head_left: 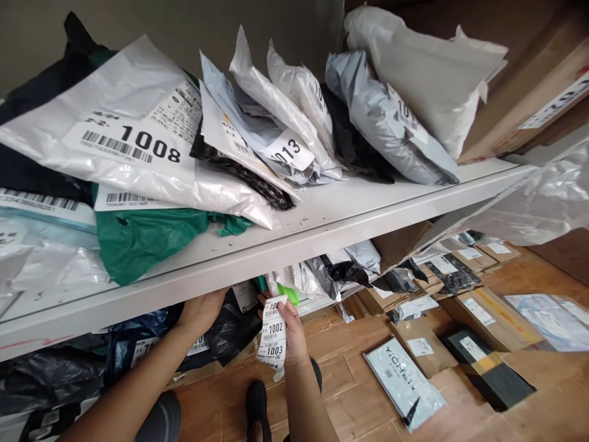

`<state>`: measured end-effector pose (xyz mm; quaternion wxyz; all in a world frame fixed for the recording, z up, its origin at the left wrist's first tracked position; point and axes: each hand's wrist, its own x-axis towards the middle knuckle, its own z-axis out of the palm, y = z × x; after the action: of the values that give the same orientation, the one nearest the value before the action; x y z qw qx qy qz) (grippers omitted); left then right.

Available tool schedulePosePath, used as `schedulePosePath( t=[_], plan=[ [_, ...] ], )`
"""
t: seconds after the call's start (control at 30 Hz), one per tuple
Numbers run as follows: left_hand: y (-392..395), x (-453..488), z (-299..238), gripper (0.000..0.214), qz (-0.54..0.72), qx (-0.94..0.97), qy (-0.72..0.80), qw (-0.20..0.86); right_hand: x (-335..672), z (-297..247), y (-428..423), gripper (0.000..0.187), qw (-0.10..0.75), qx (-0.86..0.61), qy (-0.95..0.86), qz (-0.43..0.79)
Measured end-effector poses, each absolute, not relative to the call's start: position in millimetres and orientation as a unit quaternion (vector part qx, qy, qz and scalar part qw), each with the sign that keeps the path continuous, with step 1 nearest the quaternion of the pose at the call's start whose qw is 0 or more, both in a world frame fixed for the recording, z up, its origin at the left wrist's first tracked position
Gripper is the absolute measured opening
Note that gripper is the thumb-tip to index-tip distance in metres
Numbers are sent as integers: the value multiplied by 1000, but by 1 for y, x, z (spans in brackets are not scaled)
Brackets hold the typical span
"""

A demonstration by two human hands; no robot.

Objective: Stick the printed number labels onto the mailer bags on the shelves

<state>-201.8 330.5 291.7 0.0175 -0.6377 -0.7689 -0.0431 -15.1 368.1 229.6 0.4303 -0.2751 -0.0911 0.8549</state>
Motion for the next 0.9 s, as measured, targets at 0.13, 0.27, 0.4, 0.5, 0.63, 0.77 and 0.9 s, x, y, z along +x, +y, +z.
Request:
schedulePosePath(
  t=[0.13,0.27,0.4,0.5,0.63,0.77,0.9],
  plan=[
    [315,-188,300,27,-21,-722,-692,-2,-6,233,356,22,421,-319,-128,839],
    [303,-186,297,22,-53,-752,-639,-151,-1,236,350,17,426,-334,-167,824],
    [301,-188,294,29,-128,-708,-662,-211,-5,235,345,23,405,-319,-237,824],
    [301,-189,295,37,-179,-678,-677,-223,-21,227,336,30,379,-313,-291,821],
    [297,-191,295,22,-150,-707,-668,-177,-51,208,324,46,381,-332,-345,791],
    [291,-187,287,15,-101,-732,-671,-59,-68,188,317,53,400,-374,-375,748],
    [289,-182,276,18,-24,-740,-671,35,-70,174,313,56,409,-410,-384,719]
  ],
)
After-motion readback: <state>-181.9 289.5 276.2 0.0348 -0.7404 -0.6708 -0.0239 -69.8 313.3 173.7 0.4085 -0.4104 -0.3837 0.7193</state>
